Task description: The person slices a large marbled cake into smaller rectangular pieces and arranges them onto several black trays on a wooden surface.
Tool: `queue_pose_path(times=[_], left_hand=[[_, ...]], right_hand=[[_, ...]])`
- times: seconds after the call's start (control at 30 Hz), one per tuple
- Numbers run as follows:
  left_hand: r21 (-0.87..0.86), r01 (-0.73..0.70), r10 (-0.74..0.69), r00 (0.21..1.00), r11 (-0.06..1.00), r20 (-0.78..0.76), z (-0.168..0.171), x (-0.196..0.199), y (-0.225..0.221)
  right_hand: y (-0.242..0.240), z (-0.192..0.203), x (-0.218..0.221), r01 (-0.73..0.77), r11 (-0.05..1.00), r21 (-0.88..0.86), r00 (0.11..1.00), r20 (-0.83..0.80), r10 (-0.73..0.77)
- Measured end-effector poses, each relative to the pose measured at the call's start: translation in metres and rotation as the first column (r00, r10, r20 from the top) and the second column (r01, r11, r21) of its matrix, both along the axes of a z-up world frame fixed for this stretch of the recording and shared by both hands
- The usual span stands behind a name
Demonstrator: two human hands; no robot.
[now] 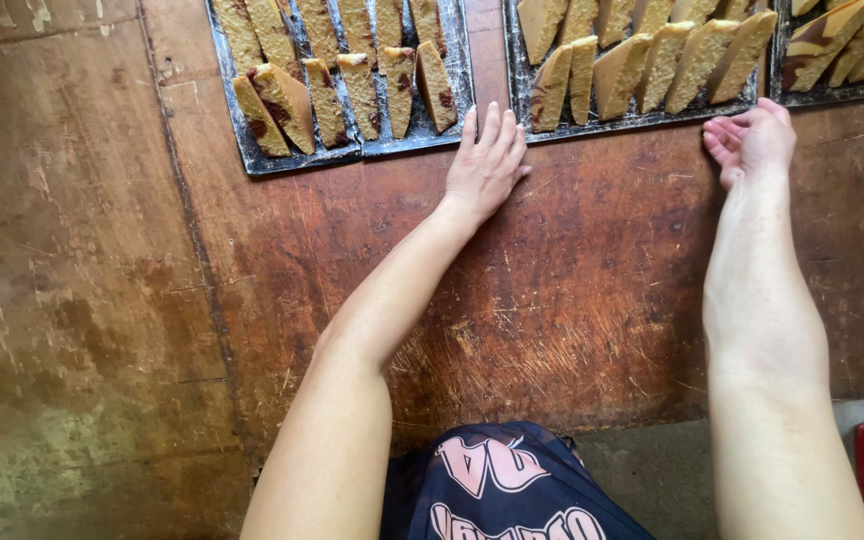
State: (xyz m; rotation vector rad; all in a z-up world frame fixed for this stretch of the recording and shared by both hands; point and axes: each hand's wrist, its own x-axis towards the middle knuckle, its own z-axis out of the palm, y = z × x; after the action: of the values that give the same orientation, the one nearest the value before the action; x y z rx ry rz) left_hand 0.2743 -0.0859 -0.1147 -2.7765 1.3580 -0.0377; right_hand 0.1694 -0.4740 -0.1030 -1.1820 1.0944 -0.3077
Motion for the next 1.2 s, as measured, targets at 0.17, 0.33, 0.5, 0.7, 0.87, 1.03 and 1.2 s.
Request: queue_pose_path(times=[0.17, 0.33, 0.5, 0.7, 0.87, 1.03, 1.2], left_hand=[[-0.009, -0.025, 0.025, 0.999, 1.0, 0.041, 0.001, 0.001, 0.011], [0.013, -0.03, 0.029, 0.997, 0.999, 0.07, 0.004, 0.005, 0.023], [0.013, -0.027, 0.025, 0.992, 1.0, 0.125, 0.002, 0.007, 0.036], [0.029, -0.045, 0.041, 0.992, 0.999, 0.119, -0.003, 0.009, 0.043], [0.084, -0.039, 0.027, 0.99, 0.996, 0.138, -0.005, 0.01, 0.044], [0.101, -0.041, 0.028, 0.992, 0.994, 0.123, -0.004, 0.011, 0.049], [0.094, -0.041, 0.031, 0.994, 0.995, 0.108, 0.006, 0.011, 0.048]], right_hand=[[0.008, 0.0, 0.001, -0.044, 0.999, 0.013, 0.999, 0.022, 0.043], [0.015, -0.002, 0.005, -0.071, 0.996, 0.044, 0.996, 0.058, 0.069], [0.025, 0.0, 0.012, -0.096, 0.995, 0.031, 0.994, 0.06, 0.094], [0.036, 0.001, 0.015, -0.114, 0.993, 0.034, 0.991, 0.079, 0.111], [0.045, 0.01, 0.014, -0.127, 0.991, 0.034, 0.989, 0.082, 0.123], [0.059, 0.021, 0.013, -0.123, 0.992, 0.019, 0.991, 0.06, 0.121], [0.051, 0.018, 0.014, -0.157, 0.986, -0.05, 0.985, -0.074, 0.153]])
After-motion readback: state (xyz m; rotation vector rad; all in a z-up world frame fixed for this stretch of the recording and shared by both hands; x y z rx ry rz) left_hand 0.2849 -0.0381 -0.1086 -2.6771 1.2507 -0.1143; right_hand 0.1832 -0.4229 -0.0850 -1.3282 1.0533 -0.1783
